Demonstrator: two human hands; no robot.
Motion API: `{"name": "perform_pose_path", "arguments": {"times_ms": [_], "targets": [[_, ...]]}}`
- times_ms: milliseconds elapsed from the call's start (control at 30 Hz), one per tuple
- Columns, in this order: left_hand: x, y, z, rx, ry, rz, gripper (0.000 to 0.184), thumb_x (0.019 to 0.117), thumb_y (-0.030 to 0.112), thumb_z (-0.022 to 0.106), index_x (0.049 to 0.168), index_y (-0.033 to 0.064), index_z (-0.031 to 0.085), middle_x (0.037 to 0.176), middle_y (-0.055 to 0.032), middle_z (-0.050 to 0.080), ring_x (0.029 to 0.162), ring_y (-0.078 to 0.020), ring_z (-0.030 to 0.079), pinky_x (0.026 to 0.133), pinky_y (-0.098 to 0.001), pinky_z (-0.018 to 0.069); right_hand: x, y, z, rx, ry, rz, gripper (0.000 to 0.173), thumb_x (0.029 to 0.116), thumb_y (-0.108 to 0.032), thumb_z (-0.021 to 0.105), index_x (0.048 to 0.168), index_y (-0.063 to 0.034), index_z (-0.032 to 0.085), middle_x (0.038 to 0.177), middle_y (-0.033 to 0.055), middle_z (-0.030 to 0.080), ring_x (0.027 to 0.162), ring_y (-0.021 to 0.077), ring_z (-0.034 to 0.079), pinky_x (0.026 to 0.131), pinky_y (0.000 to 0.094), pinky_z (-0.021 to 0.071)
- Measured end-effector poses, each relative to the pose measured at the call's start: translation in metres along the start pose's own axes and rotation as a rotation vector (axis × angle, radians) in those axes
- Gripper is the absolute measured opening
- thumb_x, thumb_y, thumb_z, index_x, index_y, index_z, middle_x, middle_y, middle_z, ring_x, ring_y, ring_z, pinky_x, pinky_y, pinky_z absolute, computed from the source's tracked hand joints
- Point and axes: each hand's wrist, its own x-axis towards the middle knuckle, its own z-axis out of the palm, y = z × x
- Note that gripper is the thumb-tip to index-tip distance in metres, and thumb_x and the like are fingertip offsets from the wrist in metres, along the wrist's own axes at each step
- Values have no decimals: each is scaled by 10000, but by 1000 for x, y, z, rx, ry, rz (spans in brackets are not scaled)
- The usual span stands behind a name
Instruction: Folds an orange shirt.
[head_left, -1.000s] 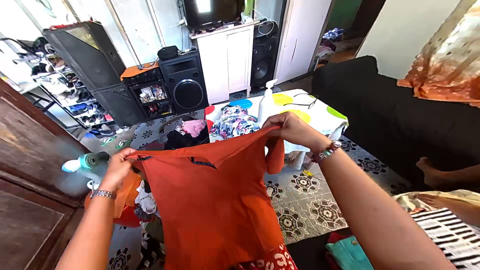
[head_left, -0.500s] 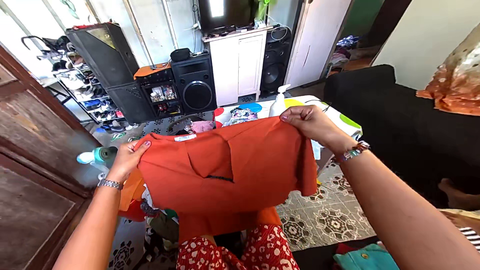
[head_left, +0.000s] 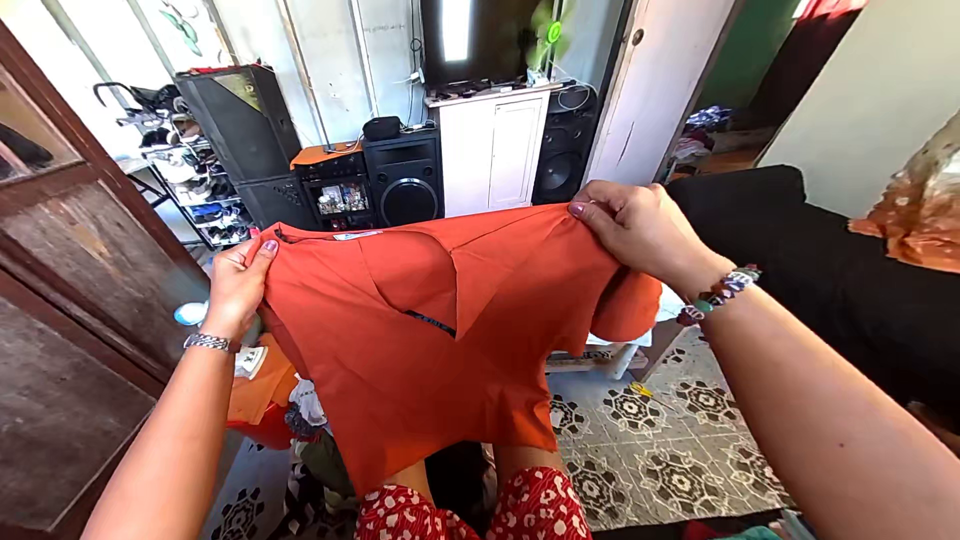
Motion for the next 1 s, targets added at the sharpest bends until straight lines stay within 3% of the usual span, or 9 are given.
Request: {"name": "perform_pose_path", "arguments": {"times_ms": [67, 167, 233, 300, 533, 733, 1000], "targets": [[-2, -5, -6, 78, -5, 40, 308, 1065, 364, 538, 1069, 92, 683, 806, 21, 635, 666, -12, 585, 663, -254, 521, -2, -1, -3, -134, -39, -89, 340, 1079, -295, 457, 989, -30, 650, 667, 221, 600, 672, 494, 645, 560, 650, 442], [-3, -13, -14, 179, -10, 76, 340, 1065, 343, 545, 1084, 37, 690, 836, -77, 650, 701, -104, 591, 709, -379, 515, -4, 0, -5, -160, -104, -140, 375, 1079, -318, 466, 880, -37, 615, 627, 176, 562, 631, 435, 627, 537, 604, 434], [-4, -17, -18, 212, -7, 67, 332, 1060, 327, 557, 1059, 28, 699, 827, -84, 649, 702, -115, 586, 710, -395, 509, -4, -3, -6, -116, -119, -155, 365, 1071, -299, 481, 842, -46, 608, 617, 137, 548, 614, 375, 612, 536, 566, 429], [-8, -19, -20, 219, -4, 57, 318, 1055, 321, 567, 1019, 34, 700, 792, -56, 635, 676, -90, 572, 689, -366, 502, -7, -8, -8, -82, -116, -169, 355, 1073, -297, 480, 849, -57, 616, 611, 109, 542, 599, 334, 599, 532, 535, 425], [-30, -17, -35, 25, -3, 20, 192, 1040, 213, 585, 1041, 67, 709, 795, 79, 676, 694, 51, 625, 686, -181, 548, -29, -22, -22, -43, 3, -265, 356, 1061, -337, 442, 858, -104, 620, 573, 24, 482, 516, 221, 531, 479, 438, 371], [-27, -4, -43, 38, 22, 107, 212, 1043, 258, 581, 1055, 84, 703, 816, 98, 661, 697, 63, 605, 687, -176, 533, -32, -30, -30, -109, 77, -302, 370, 1081, -317, 422, 900, -74, 633, 575, 76, 500, 522, 283, 553, 481, 467, 373], [-15, 11, -43, 64, 40, 193, 212, 1042, 299, 588, 942, 131, 670, 737, 133, 603, 628, 80, 563, 615, -144, 489, -23, -25, -38, -189, 131, -294, 380, 1091, -303, 417, 931, -27, 623, 580, 147, 510, 524, 377, 564, 479, 518, 367]]}}
